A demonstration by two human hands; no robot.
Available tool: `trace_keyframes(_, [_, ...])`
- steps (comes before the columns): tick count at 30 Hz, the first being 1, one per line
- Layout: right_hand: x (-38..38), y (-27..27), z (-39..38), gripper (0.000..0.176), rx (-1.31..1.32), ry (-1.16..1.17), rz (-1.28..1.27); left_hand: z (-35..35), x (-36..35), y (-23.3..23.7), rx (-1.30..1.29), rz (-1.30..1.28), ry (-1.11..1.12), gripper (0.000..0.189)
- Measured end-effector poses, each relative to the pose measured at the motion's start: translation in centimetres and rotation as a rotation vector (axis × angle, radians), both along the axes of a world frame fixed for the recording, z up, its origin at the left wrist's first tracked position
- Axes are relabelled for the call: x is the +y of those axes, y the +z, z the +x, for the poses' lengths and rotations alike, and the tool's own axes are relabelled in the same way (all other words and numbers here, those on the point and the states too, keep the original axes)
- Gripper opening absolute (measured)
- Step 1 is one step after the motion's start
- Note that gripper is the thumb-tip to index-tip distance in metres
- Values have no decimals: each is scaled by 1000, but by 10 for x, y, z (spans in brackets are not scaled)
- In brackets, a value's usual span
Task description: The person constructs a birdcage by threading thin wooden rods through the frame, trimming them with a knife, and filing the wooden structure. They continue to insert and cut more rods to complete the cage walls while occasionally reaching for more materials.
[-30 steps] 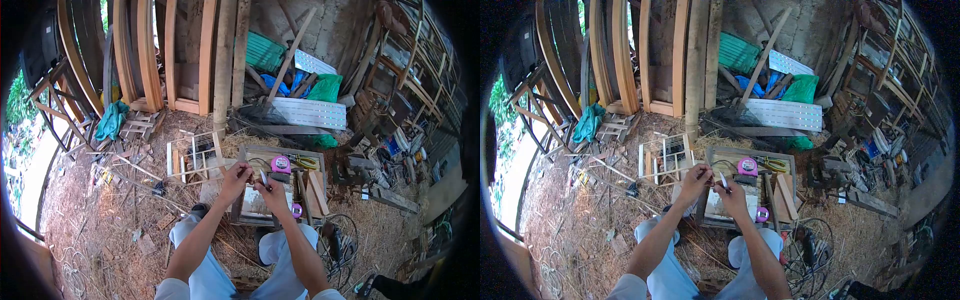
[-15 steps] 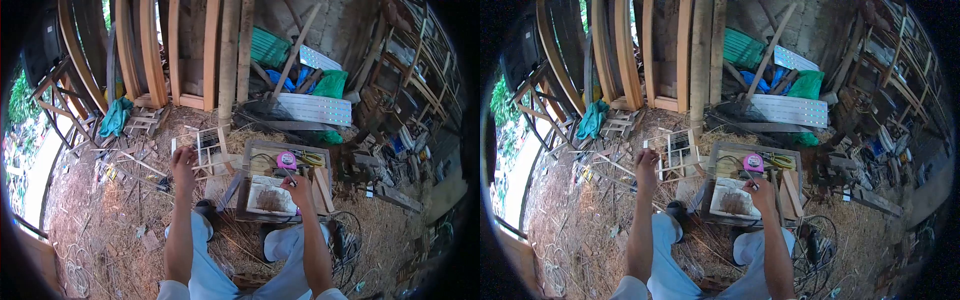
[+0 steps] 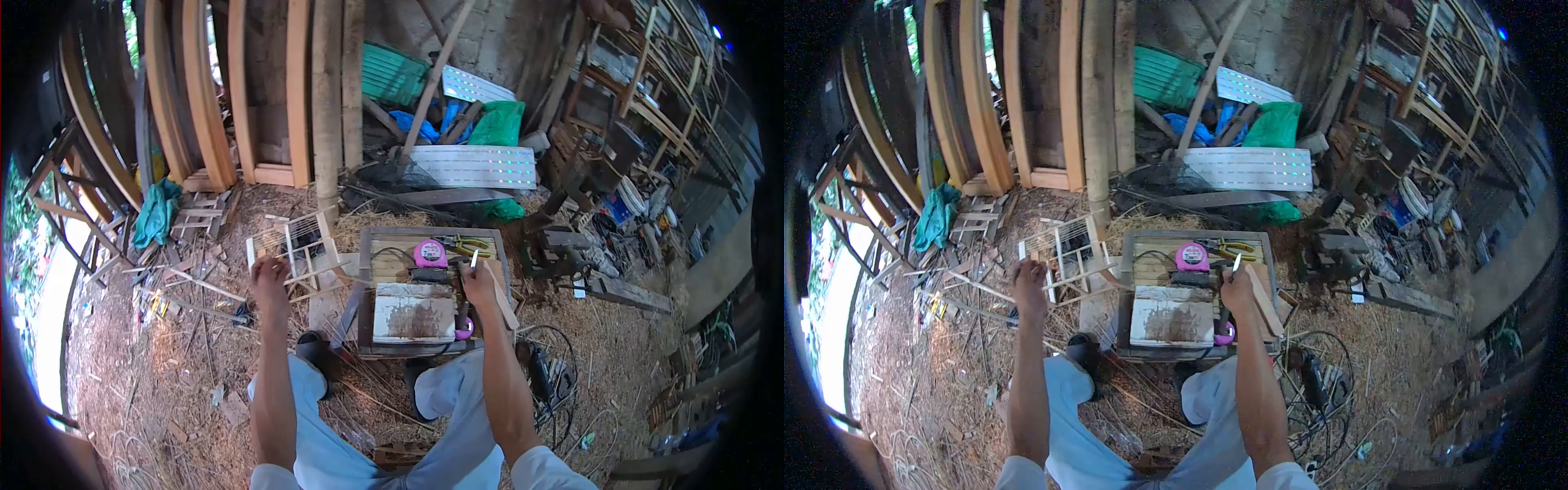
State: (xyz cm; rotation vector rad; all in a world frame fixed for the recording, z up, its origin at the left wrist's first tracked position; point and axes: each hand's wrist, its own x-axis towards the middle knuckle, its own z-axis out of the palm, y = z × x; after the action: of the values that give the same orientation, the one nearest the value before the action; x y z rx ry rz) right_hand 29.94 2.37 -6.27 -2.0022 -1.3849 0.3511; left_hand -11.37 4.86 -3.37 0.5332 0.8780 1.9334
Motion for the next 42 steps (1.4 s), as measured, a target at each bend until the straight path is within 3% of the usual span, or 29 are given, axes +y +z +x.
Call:
trace_keyframes(1, [4,2,-6,27,-3,26,0,5,-2,-4,270,117,0,6])
trace_keyframes(3, [8,5,-19,31,92,86,681,12,1,-1,-15,63,-81,5])
trace_keyframes(4, [-16,51,-31,40,541,212,257,15,1,2,41,55,-84,5])
trace_keyframes(5, [-23,59,-42,42,928,303,114,18,1,4,98,49,-90,5])
trace_keyframes(7, [-27,35,-58,39,364,690,130,18,2,1,88,37,-64,7])
trace_keyframes(10, [-52,60,-99,27,726,722,-328,15,11,-5,67,0,-80,12])
trace_keyframes(11, [-49,62,-99,27,732,726,-329,14,17,-7,72,-2,-76,12])
trace_keyframes(13, [-41,63,-97,24,439,829,-400,12,28,-14,114,-147,-111,13])
trace_keyframes(17, [-18,44,-102,22,439,754,-302,16,53,-30,20,-242,-174,15])
trace_keyframes(18, [-17,44,-109,24,538,625,-301,8,70,-59,100,-284,-209,25])
trace_keyframes(21, [-21,30,-121,24,508,533,-175,-40,158,-219,805,-551,-173,40])
trace_keyframes(23, [-29,36,-129,29,411,526,-257,-31,132,-175,1421,-828,-117,58])
trace_keyframes(24, [-33,32,-131,30,426,517,-285,-34,138,-185,1540,-912,-54,64])
trace_keyframes(25, [-38,28,-132,31,441,504,-314,-40,140,-175,1309,-966,-233,68])
trace_keyframes(26, [-41,29,-132,32,464,542,-267,-52,156,-207,1588,-887,-146,68])
trace_keyframes(27, [-43,34,-134,33,485,580,-218,-51,153,-200,1637,-894,-86,61])
trace_keyframes(28, [-44,43,-137,35,702,554,-267,-56,159,-201,1657,-859,-223,47])
trace_keyframes(29, [-44,65,-141,37,753,502,-364,-55,162,-205,1651,-821,-130,35])
trace_keyframes(31, [-42,60,-134,37,486,550,-312,-71,185,-253,1540,-730,-154,28])
trace_keyframes(33, [-42,58,-130,35,435,478,-372,-71,196,-278,1429,-646,-173,23])
trace_keyframes(35, [-45,40,-121,33,411,463,-211,-66,199,-267,642,-602,-226,19])
trace_keyframes(38, [-39,55,-112,32,467,408,-203,-87,211,-288,750,-641,-221,30])
trace_keyframes(39, [-39,58,-111,32,486,392,-207,-95,217,-301,991,-627,47,35])
trace_keyframes(40, [-38,57,-110,33,507,399,-171,-96,220,-285,1215,-595,334,42])
trace_keyframes(42, [-35,37,-104,31,517,381,-98,-94,208,-217,1276,-599,389,44])
